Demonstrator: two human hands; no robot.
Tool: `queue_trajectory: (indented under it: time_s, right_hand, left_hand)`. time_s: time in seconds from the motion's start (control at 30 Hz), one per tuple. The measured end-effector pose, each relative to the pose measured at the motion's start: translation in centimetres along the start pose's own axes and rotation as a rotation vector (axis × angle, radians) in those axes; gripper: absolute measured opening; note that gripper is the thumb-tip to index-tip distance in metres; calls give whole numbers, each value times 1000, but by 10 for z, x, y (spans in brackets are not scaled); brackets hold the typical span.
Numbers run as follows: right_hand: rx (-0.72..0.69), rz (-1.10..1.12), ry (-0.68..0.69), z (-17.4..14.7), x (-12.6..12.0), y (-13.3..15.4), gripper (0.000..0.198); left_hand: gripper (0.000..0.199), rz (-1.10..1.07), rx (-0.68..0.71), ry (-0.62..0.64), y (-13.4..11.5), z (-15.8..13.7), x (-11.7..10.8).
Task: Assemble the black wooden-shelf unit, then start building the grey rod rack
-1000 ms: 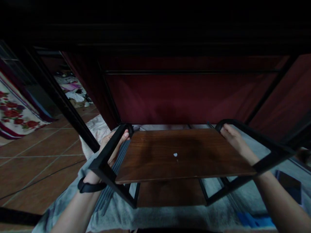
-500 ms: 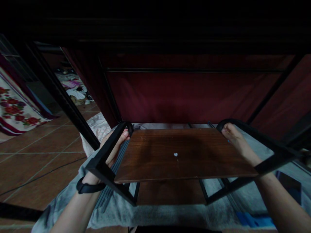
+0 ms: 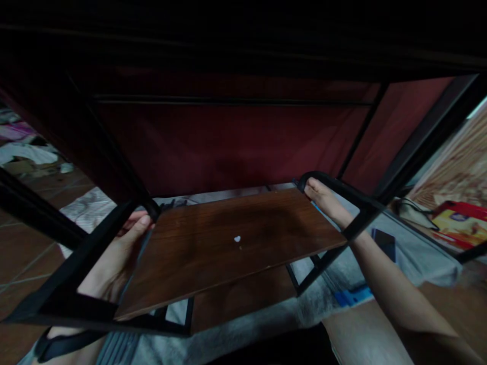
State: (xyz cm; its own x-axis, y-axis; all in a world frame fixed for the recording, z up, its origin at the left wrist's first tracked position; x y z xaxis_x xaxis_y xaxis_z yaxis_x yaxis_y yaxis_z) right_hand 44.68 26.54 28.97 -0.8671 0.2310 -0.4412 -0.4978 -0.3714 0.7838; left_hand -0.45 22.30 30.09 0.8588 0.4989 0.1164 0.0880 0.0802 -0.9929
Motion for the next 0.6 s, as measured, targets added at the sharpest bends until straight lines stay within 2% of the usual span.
queue_trajectory:
  time_s: [0.13,0.3,0.47,0.6]
  right_hand:
    - [-23,69,32,0,1,-3,37]
    - [-55,42,14,-8,0,0,38]
    - [45,121,31,-20,2,-5,36]
    - [144,160,-20,-28,-1,-11,37]
  left_hand:
    - [10,28,11,-8,-6,-4,4]
    - [12,-5,-51,-49,-8,-11,4]
    - [21,2,-21,-20,-9,-15,0]
    - [30,49,12,10,-4,-14,-6]
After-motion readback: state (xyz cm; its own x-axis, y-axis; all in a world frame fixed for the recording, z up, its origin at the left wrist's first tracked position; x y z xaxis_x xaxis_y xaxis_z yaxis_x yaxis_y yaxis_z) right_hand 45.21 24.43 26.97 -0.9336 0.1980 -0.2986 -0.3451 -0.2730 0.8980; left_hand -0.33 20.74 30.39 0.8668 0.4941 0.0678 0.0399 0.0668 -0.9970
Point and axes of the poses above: each hand's wrist, its own z-axis towards the middle knuckle, its own x-axis out of the palm, y = z × x, the point moved 5 cm from there along z, towards the middle knuckle, and after that the axes turned 1 degree about -z, right-handed, at the moved point
